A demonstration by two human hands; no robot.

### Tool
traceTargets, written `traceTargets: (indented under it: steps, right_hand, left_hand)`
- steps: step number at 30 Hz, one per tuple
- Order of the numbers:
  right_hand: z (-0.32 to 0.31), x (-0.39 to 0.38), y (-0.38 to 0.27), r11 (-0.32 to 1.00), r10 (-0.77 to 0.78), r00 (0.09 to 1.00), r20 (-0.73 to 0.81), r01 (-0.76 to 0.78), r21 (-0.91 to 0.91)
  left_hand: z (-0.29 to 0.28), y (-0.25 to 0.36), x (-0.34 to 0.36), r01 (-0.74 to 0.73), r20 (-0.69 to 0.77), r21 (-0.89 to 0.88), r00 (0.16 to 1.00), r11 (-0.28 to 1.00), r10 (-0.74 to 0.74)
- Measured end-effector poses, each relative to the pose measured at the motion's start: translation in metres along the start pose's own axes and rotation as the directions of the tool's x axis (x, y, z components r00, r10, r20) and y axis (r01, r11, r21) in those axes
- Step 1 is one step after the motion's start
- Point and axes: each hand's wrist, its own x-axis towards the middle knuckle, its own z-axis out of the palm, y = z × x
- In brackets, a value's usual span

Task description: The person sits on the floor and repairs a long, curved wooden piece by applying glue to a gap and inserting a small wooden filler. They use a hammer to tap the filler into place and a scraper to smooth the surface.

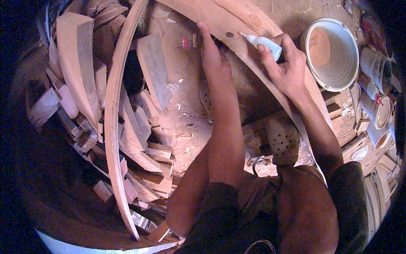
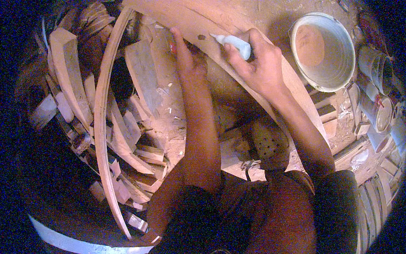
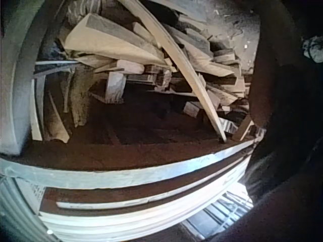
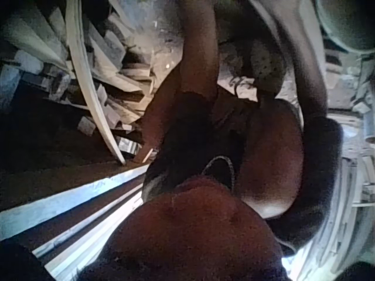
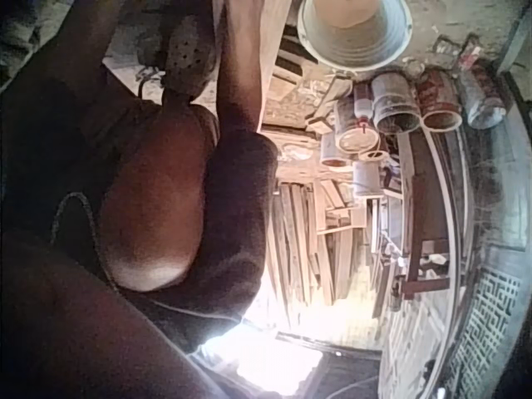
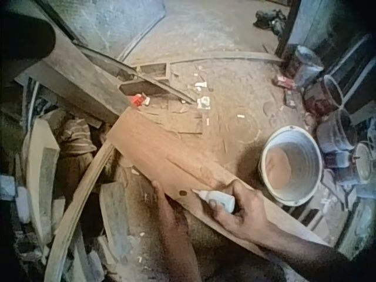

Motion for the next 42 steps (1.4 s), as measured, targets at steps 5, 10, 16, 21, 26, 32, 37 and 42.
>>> traceTargets:
  steps: [5,10,16,21,26,32,37,42]
  right_hand:
    - [0.0013,0.0012,-0.0053,0.997,-0.033,0.999,-0.008,0.033,0.070]
    - [-0.0001,0.0023,-0.0069,0.998,-0.041,0.999,0.009,0.041,0.042]
    - [0.0017,0.0029,-0.0056,0.998,-0.053,0.999,0.003,0.053,0.042]
    - [0.0005,0.0038,-0.0069,0.997,-0.079,0.997,-0.001,0.079,0.009]
    - [0.0012,0.0026,-0.0048,0.999,-0.024,1.000,0.013,0.024,0.034]
    - [0.0009,0.0026,-0.0056,0.999,-0.043,0.998,0.039,0.044,-0.011]
    - [0.0005,0.0021,-0.0027,0.999,-0.049,0.997,0.064,0.050,-0.013]
    - [0.0013,0.0023,-0.0031,0.997,-0.070,0.995,0.069,0.068,0.035]
  left_hand:
    - [-0.0023,0.0002,0.0031,-0.038,0.030,-0.001,0.999,0.999,0.038]
    - [-0.0001,0.0006,0.0010,-0.034,-0.005,0.001,0.999,0.999,0.034]
    - [-0.0043,-0.0019,0.0056,-0.022,0.010,-0.006,1.000,1.000,0.022]
    - [-0.0041,-0.0017,0.0043,-0.034,0.041,0.051,0.999,0.998,0.032]
    - [-0.0010,-0.0021,0.0025,-0.021,0.017,0.005,1.000,1.000,0.021]
    - [-0.0031,-0.0008,0.0052,-0.029,0.037,-0.026,0.999,0.999,0.030]
    - [-0.0012,0.0001,0.0031,-0.006,-0.012,0.020,1.000,1.000,0.006]
    - [-0.0062,-0.0038,0.0084,-0.013,0.036,0.013,0.999,1.000,0.012]
